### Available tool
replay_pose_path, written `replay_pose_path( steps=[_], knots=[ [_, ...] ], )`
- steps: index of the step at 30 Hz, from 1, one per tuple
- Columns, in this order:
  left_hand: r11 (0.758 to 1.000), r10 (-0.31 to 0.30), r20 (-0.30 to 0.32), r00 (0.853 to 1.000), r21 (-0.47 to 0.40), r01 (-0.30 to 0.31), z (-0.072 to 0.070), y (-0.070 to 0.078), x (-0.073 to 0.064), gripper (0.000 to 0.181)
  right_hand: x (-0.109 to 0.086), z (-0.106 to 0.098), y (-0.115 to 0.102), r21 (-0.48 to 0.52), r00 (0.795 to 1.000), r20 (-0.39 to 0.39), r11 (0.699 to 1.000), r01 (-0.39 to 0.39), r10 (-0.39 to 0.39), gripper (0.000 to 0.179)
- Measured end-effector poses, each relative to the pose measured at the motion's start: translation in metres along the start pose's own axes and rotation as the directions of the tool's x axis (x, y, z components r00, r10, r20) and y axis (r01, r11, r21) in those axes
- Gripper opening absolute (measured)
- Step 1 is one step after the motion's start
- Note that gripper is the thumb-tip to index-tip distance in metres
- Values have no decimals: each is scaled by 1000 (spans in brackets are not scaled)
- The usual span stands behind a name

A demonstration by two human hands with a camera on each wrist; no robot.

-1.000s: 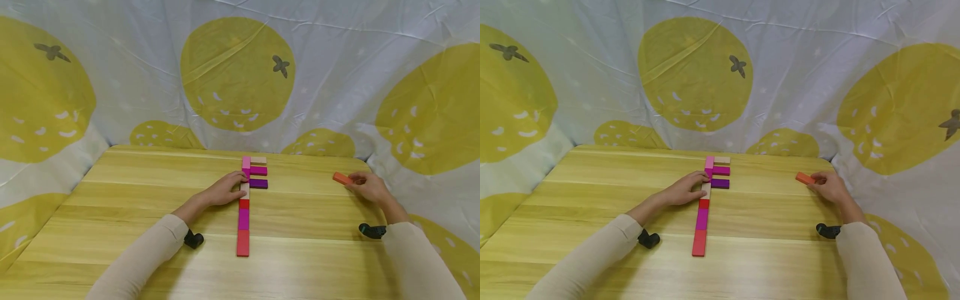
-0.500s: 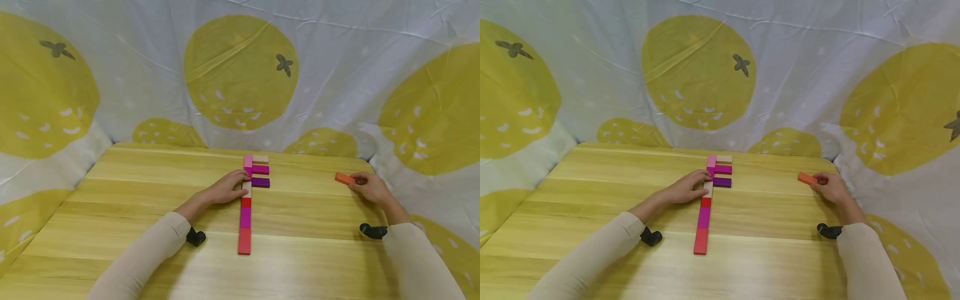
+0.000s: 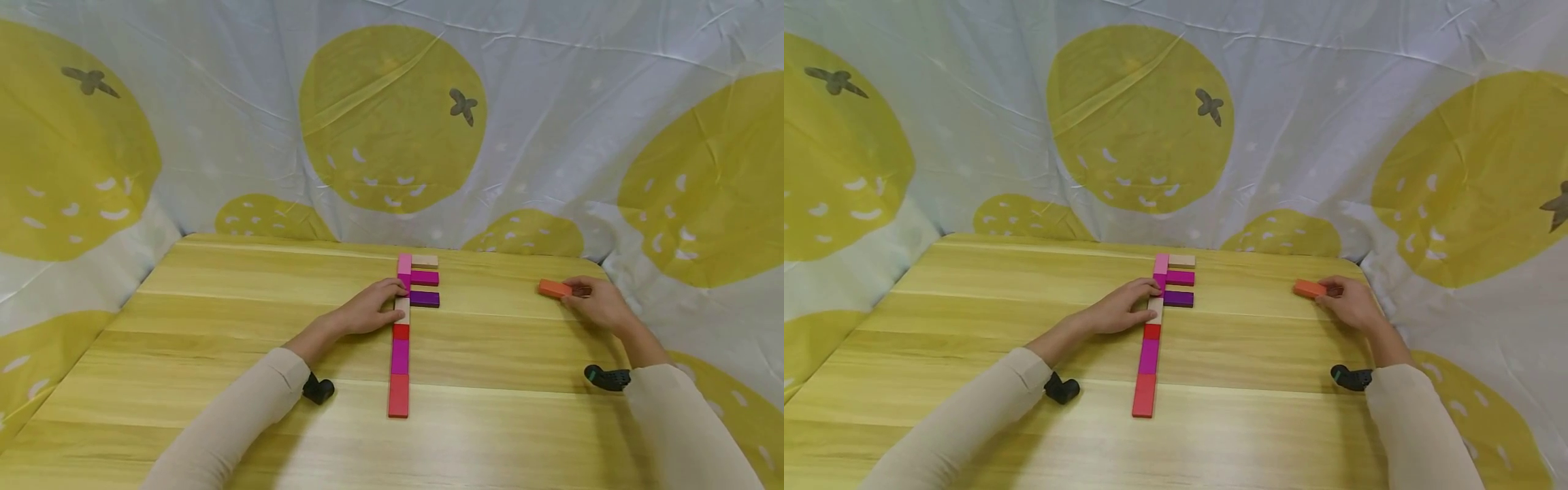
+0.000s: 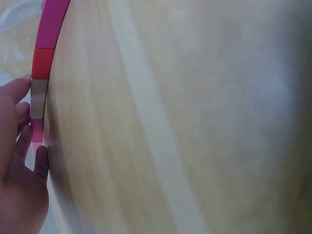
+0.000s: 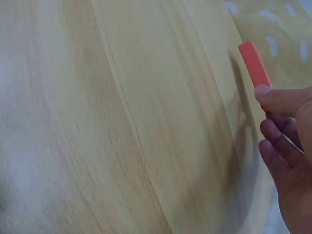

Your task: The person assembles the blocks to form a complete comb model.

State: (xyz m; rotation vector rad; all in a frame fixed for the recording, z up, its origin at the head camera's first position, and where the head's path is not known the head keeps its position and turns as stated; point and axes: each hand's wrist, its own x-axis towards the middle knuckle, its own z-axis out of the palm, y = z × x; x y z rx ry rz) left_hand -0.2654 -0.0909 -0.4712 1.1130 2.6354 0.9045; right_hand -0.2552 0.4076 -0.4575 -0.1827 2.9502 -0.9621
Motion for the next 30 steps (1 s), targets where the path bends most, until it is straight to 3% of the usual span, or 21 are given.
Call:
replay_pose_path(
  steps=[15, 30],
  knots=[
    [1000, 14, -5, 1000, 4, -14, -3, 4, -1, 44, 10, 16, -32, 32, 992, -3, 992, 122, -122, 39],
    [1000, 7, -4, 1000, 2, -7, -1, 2, 0, 45, 12, 35, -48, 89, 988, 32, 985, 145, -148, 37]
  ],
)
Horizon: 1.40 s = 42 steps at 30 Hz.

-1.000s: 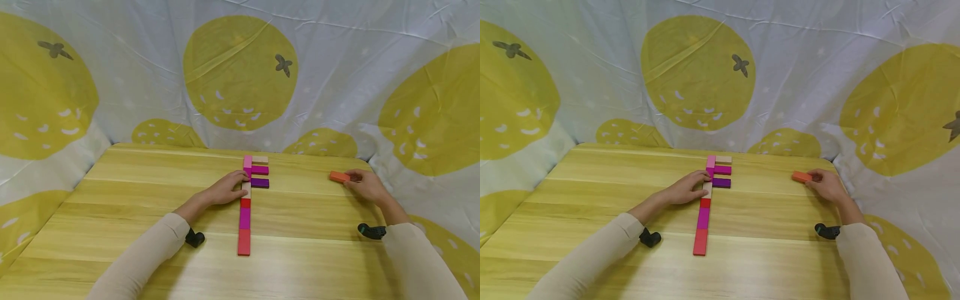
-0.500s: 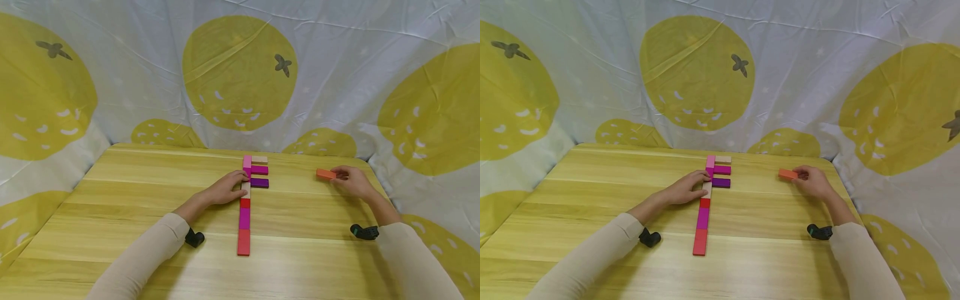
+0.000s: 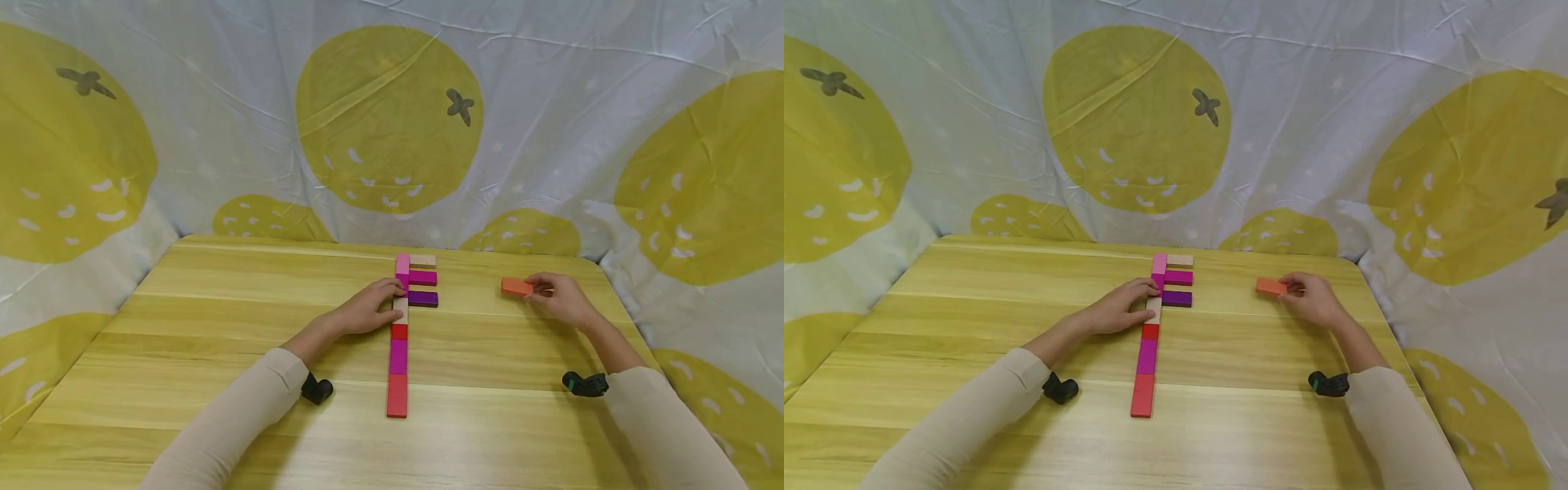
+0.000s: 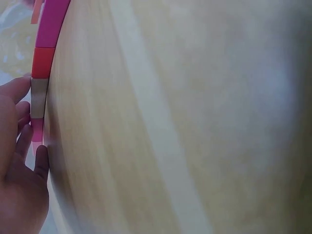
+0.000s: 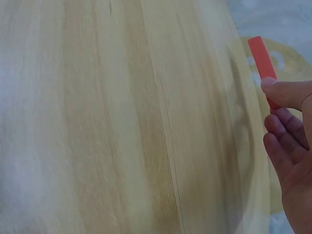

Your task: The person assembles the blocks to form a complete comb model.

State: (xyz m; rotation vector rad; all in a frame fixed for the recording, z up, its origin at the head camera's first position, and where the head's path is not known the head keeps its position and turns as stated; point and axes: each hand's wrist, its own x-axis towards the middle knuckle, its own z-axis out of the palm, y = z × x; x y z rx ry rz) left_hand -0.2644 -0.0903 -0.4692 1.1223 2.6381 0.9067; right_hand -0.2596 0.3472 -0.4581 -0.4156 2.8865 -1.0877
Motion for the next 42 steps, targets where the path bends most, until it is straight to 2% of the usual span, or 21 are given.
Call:
replay_pose_path(
  steps=[17, 25, 32, 42],
  knots=[
    [1000, -5, -1, 1000, 6, 5, 0, -5, -2, 45, 11, 25, -26, 48, 995, 58, 996, 73, -75, 35],
    [1000, 16, 4, 1000, -6, -16, 0, -2, -1, 44, 7, 32, -44, 51, 990, 69, 991, 123, -126, 30],
    [1000, 21, -12, 1000, 7, -21, 1, -4, 0, 44, 6, 47, -58, 81, 982, 77, 983, 164, -170, 30],
    [1000, 29, -2, 1000, -1, -29, 1, -3, 1, 44, -2, 69, -62, 91, 977, 74, 977, 195, -202, 29]
  ],
)
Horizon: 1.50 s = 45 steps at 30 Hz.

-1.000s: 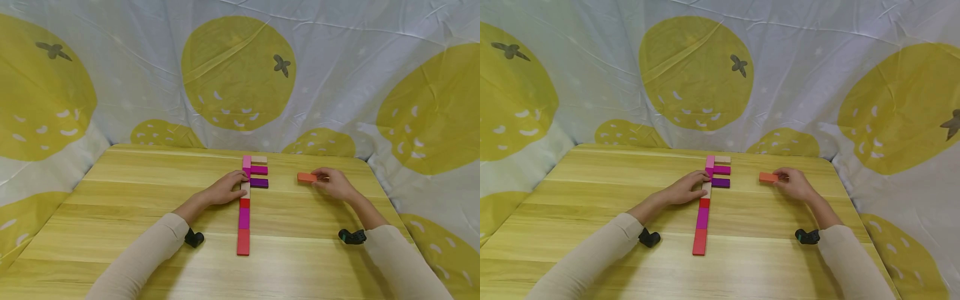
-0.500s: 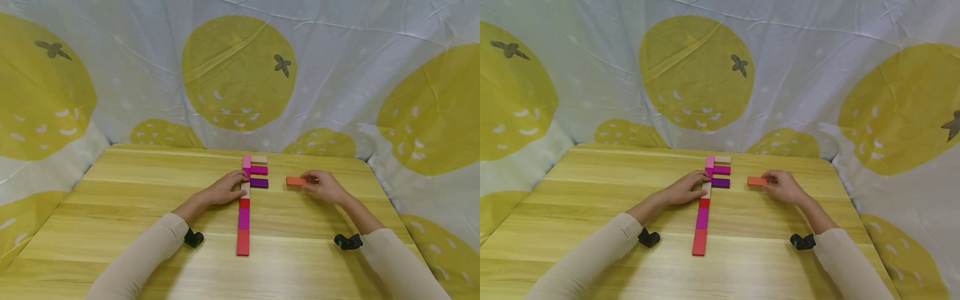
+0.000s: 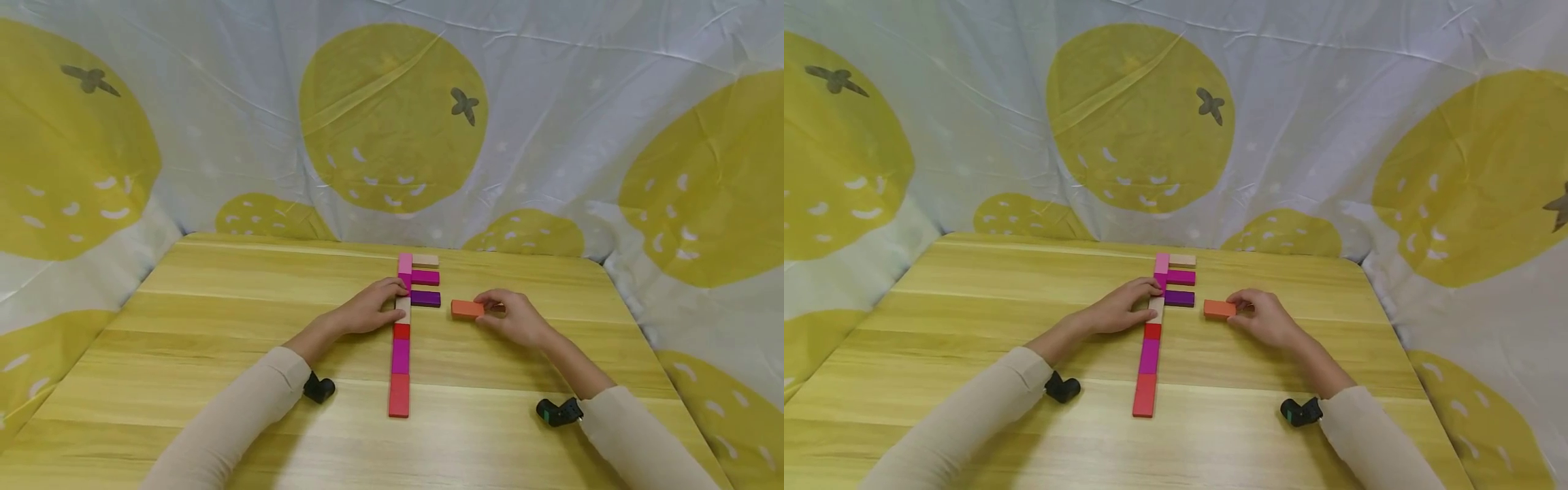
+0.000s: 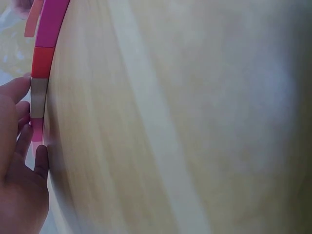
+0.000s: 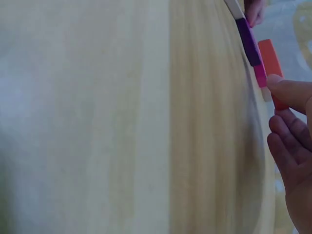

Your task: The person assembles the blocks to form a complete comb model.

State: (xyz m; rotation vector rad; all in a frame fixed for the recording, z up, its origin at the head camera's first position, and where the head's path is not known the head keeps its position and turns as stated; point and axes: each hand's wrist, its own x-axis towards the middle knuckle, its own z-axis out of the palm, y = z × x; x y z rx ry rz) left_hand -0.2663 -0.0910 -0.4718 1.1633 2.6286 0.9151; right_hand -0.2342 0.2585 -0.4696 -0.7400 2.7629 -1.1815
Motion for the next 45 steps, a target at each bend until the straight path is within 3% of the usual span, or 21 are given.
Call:
replay_pose_path(
  steps=[13, 20, 45],
  knots=[
    [1000, -23, 6, 1000, -1, 23, -1, 1, -1, 45, 9, 22, -19, 23, 997, 56, 998, 56, -57, 31],
    [1000, -27, 16, 1000, 12, 26, -1, 2, 0, 45, 16, 36, -27, -19, 992, 89, 996, 87, -85, 32],
    [999, -33, 14, 999, -4, 33, -1, 1, -1, 45, 28, 57, -43, -128, 992, 74, 986, 106, -97, 31]
  ],
)
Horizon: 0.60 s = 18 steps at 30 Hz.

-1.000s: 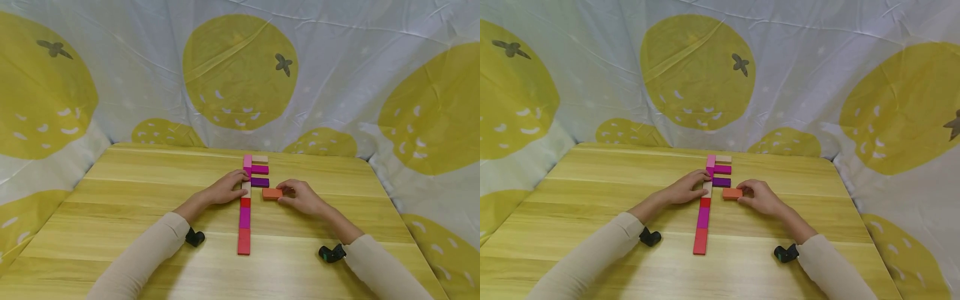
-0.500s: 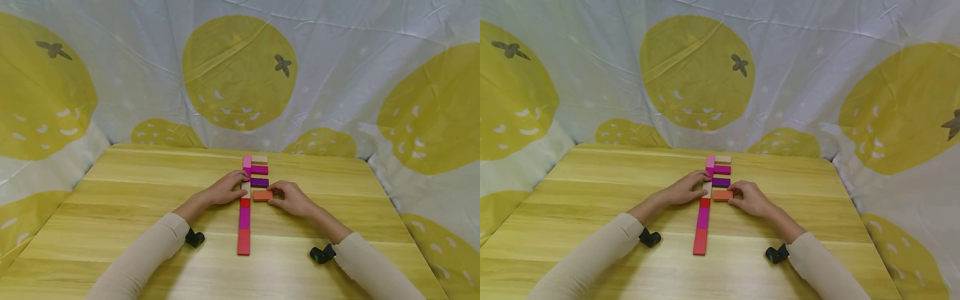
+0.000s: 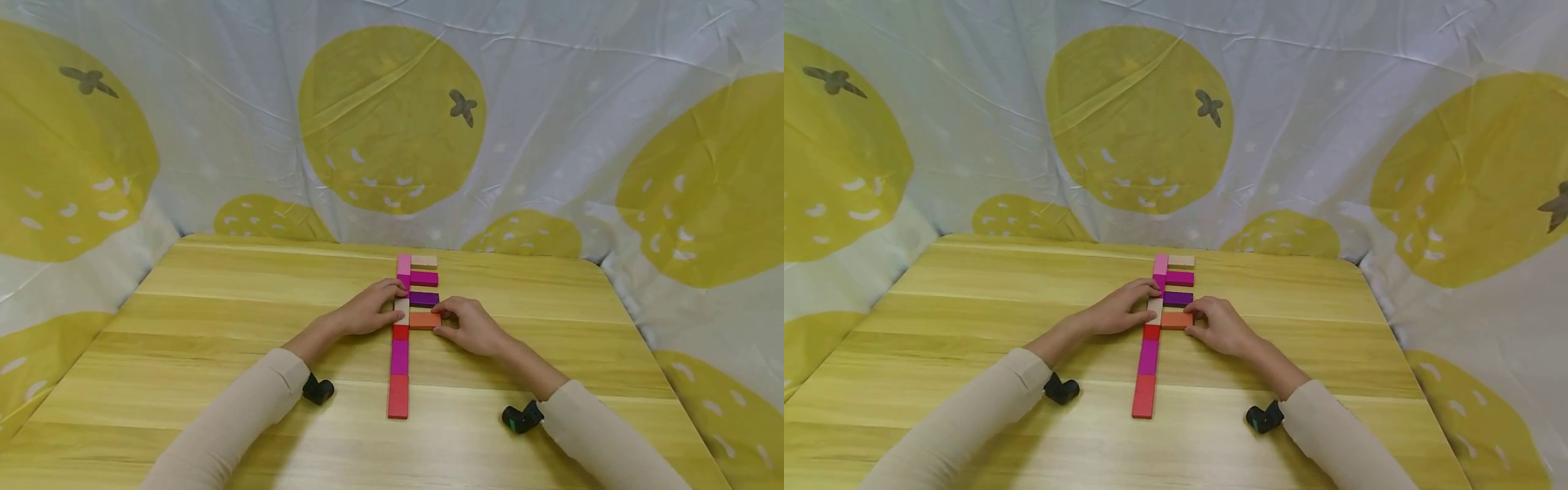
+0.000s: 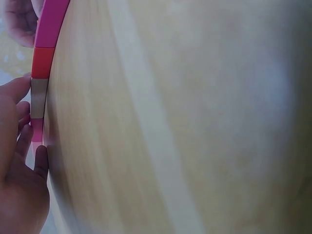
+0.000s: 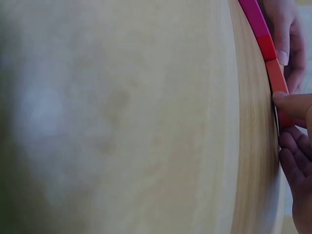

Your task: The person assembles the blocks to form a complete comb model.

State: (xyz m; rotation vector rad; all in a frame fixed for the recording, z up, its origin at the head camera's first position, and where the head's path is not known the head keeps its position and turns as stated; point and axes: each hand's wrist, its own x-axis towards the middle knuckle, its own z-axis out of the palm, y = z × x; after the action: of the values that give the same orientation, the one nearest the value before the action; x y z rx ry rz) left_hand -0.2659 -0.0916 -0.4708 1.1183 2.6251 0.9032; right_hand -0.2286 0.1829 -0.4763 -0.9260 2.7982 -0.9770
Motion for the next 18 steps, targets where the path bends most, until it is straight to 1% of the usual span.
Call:
replay_pose_path(
  steps=[3, 9, 18],
  knots=[
    [1000, 6, -5, 1000, -6, -7, 0, 0, 0, 45, 0, 1, 0, -18, 1000, -2, 1000, 2, -2, 32],
    [1000, -4, 0, 1000, -13, 4, 0, 0, -1, 44, 1, 1, -1, -39, 1000, 9, 999, 9, -9, 32],
    [1000, 25, -10, 1000, -15, -25, -1, 0, 1, 42, 2, -1, -2, -53, 1000, 17, 998, 19, -18, 33]
  ],
)
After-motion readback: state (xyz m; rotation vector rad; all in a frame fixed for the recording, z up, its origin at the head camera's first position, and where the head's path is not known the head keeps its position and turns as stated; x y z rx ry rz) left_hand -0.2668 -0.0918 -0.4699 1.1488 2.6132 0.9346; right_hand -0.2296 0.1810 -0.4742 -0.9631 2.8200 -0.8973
